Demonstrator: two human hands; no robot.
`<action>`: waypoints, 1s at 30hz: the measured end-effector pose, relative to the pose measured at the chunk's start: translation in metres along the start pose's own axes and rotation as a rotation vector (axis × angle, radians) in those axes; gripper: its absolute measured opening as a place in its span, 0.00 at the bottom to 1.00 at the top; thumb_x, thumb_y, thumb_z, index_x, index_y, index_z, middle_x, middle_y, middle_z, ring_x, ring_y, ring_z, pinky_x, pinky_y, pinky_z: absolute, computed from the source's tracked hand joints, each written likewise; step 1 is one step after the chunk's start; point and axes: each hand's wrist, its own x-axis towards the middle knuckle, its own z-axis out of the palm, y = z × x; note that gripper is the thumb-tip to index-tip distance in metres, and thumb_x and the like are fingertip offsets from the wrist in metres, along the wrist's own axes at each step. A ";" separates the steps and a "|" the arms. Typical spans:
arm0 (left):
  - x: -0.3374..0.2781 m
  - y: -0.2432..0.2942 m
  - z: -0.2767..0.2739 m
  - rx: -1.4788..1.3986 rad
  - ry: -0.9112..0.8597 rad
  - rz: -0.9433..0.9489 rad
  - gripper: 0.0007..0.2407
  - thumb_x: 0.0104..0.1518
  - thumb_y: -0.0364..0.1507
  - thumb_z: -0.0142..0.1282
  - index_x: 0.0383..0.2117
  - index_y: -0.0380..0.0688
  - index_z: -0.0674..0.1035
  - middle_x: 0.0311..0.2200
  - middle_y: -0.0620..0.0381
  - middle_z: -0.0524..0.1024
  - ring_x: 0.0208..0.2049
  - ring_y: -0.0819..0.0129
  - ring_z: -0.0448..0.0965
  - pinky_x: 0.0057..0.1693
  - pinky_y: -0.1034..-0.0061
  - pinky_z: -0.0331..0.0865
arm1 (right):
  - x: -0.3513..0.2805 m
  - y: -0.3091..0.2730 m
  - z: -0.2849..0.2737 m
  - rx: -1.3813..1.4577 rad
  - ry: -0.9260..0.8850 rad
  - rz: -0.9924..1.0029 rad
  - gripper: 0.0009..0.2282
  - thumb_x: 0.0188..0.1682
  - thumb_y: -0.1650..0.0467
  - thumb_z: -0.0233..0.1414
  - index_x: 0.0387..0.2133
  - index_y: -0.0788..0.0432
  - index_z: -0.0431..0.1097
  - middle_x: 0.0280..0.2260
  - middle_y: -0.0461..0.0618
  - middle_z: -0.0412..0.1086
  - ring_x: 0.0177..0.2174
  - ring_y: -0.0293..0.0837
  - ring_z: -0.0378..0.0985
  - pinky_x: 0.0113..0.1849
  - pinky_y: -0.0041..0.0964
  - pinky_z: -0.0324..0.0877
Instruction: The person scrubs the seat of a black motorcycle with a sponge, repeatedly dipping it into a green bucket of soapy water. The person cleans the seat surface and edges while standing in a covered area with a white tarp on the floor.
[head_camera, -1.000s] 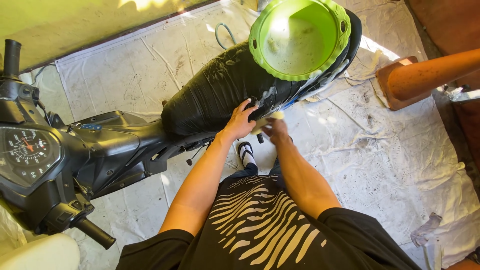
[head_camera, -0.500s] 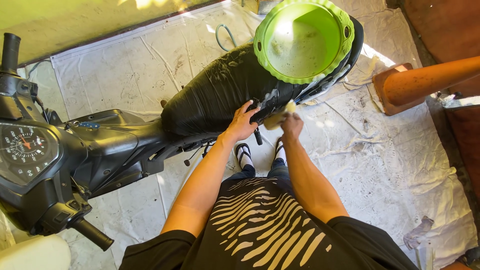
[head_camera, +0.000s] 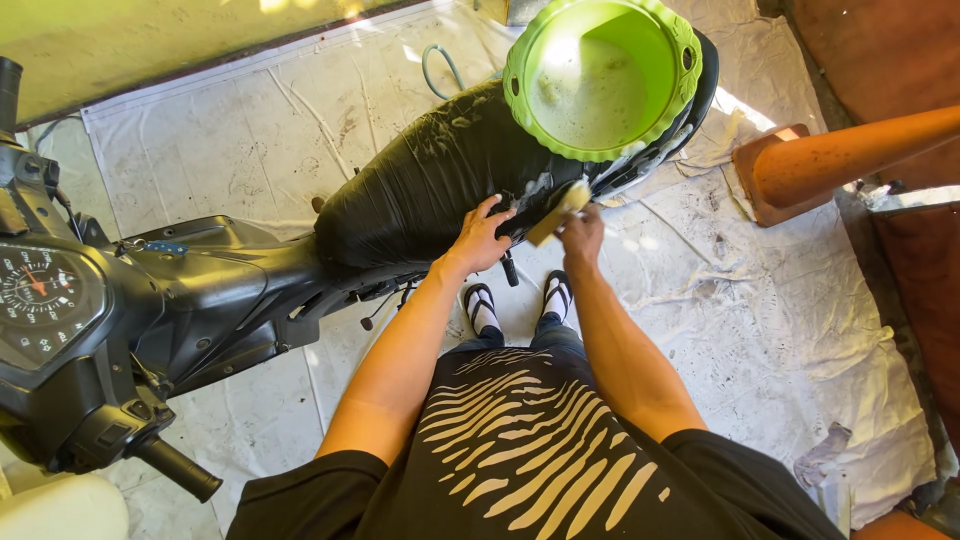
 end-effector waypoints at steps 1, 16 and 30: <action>-0.001 0.002 -0.001 -0.001 -0.001 -0.002 0.25 0.50 0.34 0.54 0.60 0.64 0.75 0.70 0.55 0.56 0.66 0.42 0.63 0.72 0.59 0.54 | 0.005 -0.007 -0.002 -0.001 -0.001 0.001 0.14 0.47 0.77 0.53 0.47 0.66 0.66 0.41 0.70 0.70 0.39 0.59 0.80 0.38 0.59 0.81; -0.003 0.006 -0.005 -0.017 0.012 -0.015 0.25 0.51 0.34 0.55 0.60 0.63 0.75 0.70 0.54 0.56 0.66 0.40 0.62 0.73 0.59 0.54 | 0.035 -0.001 -0.007 0.100 0.016 0.045 0.12 0.51 0.77 0.48 0.48 0.66 0.64 0.37 0.68 0.73 0.33 0.62 0.84 0.34 0.59 0.83; -0.002 0.005 -0.002 -0.042 0.024 -0.020 0.24 0.50 0.34 0.55 0.59 0.63 0.77 0.70 0.55 0.56 0.66 0.41 0.62 0.72 0.59 0.53 | -0.001 0.020 0.010 -0.004 -0.023 0.261 0.16 0.50 0.76 0.49 0.52 0.64 0.61 0.30 0.59 0.70 0.27 0.53 0.81 0.36 0.62 0.80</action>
